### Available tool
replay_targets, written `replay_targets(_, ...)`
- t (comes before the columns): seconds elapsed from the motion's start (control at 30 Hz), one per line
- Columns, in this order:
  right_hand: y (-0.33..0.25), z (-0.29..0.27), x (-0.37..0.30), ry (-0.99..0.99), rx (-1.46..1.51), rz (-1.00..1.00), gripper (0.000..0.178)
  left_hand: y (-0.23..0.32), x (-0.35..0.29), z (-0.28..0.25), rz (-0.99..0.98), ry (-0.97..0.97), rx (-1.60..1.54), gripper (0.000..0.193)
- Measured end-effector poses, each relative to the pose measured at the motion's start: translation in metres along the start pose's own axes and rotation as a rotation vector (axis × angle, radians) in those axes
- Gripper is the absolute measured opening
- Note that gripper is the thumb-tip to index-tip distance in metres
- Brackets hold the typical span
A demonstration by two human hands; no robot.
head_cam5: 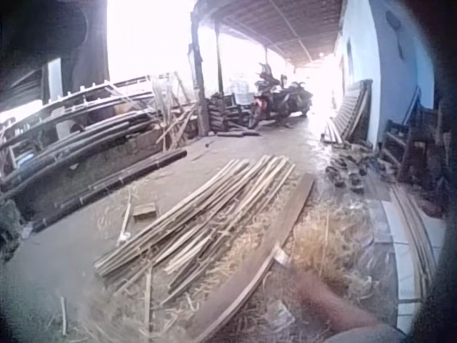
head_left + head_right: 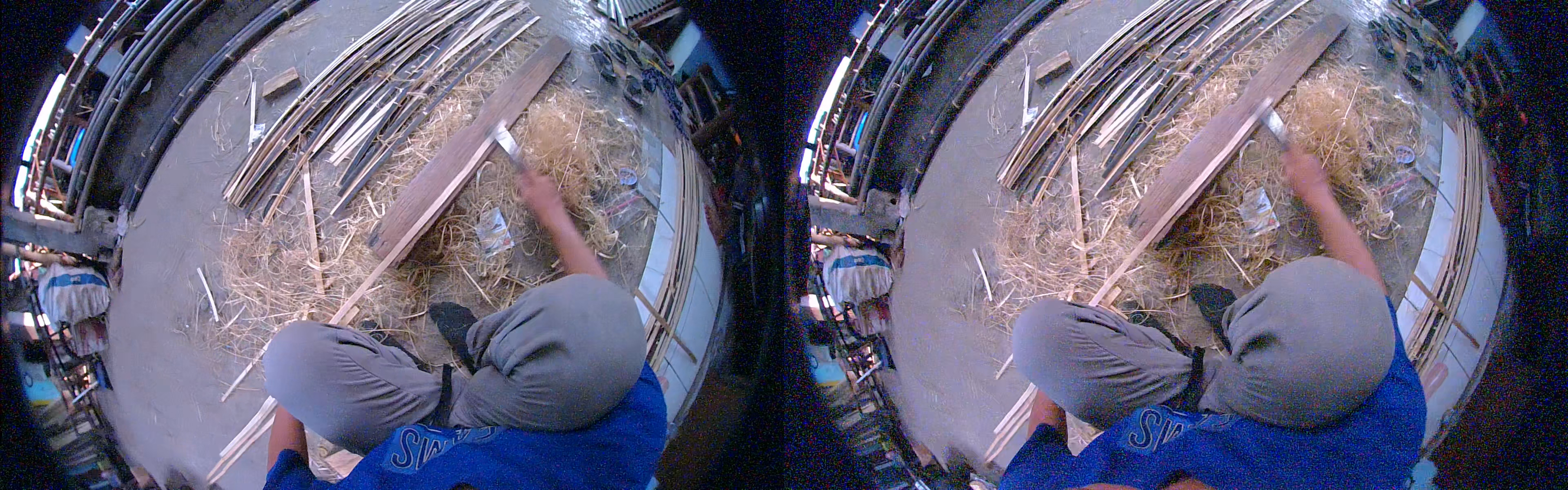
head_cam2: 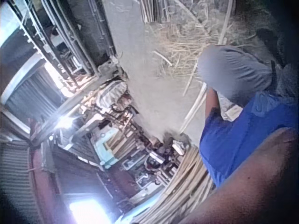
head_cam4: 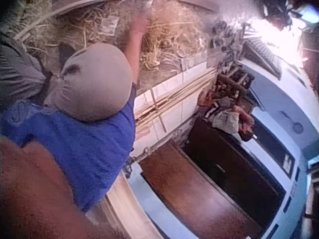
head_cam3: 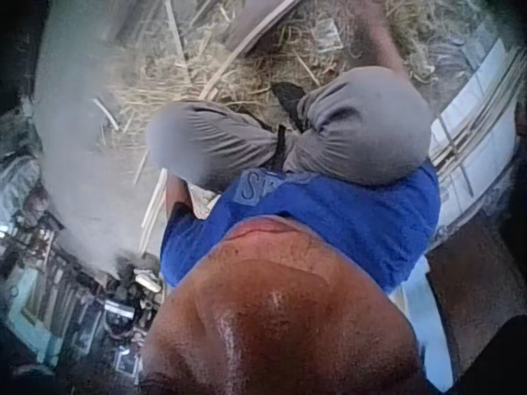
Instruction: The person sits on the floor and uses a knife to split long bamboo strips into thinner pieces. They repeatedly position the bamboo on a wooden block, split it with the knife, and set the finished strips aside.
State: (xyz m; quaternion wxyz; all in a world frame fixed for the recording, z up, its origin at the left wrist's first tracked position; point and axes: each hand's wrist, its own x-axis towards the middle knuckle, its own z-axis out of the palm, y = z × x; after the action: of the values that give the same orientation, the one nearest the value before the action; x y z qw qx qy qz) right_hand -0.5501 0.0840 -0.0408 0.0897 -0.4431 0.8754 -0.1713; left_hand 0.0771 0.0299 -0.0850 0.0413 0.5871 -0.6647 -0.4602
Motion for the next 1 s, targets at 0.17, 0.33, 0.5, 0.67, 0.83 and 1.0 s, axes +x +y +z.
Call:
replay_targets(0.17, 0.013, -0.019, 0.017, 0.189, 0.021, 0.111, 0.040, -0.003, -0.012, -0.019, -0.134, 0.082, 0.036, 0.034)
replay_targets(0.33, -0.113, 0.049, -0.105, -0.349, 0.101, -0.442, 0.041, 0.093, 0.039, 0.032, 0.346, 0.087, 0.209, 0.033)
replay_targets(0.5, -0.123, 0.060, -0.122, -0.303, 0.108, -0.509, 0.039, 0.100, 0.043, 0.030, 0.344, 0.074, 0.448, 0.039)
replay_targets(0.67, -0.031, -0.023, -0.010, 0.150, 0.019, 0.182, 0.042, 0.055, 0.038, 0.016, 0.303, -0.088, 0.420, 0.042)
replay_targets(0.83, -0.137, 0.039, -0.098, -0.384, 0.076, -0.364, 0.043, 0.118, 0.065, 0.023, 0.053, -0.392, -0.113, 0.049)
replay_targets(1.0, -0.143, 0.050, -0.116, -0.303, 0.055, -0.545, 0.044, 0.062, 0.042, 0.036, 0.027, -0.302, -0.150, 0.053)
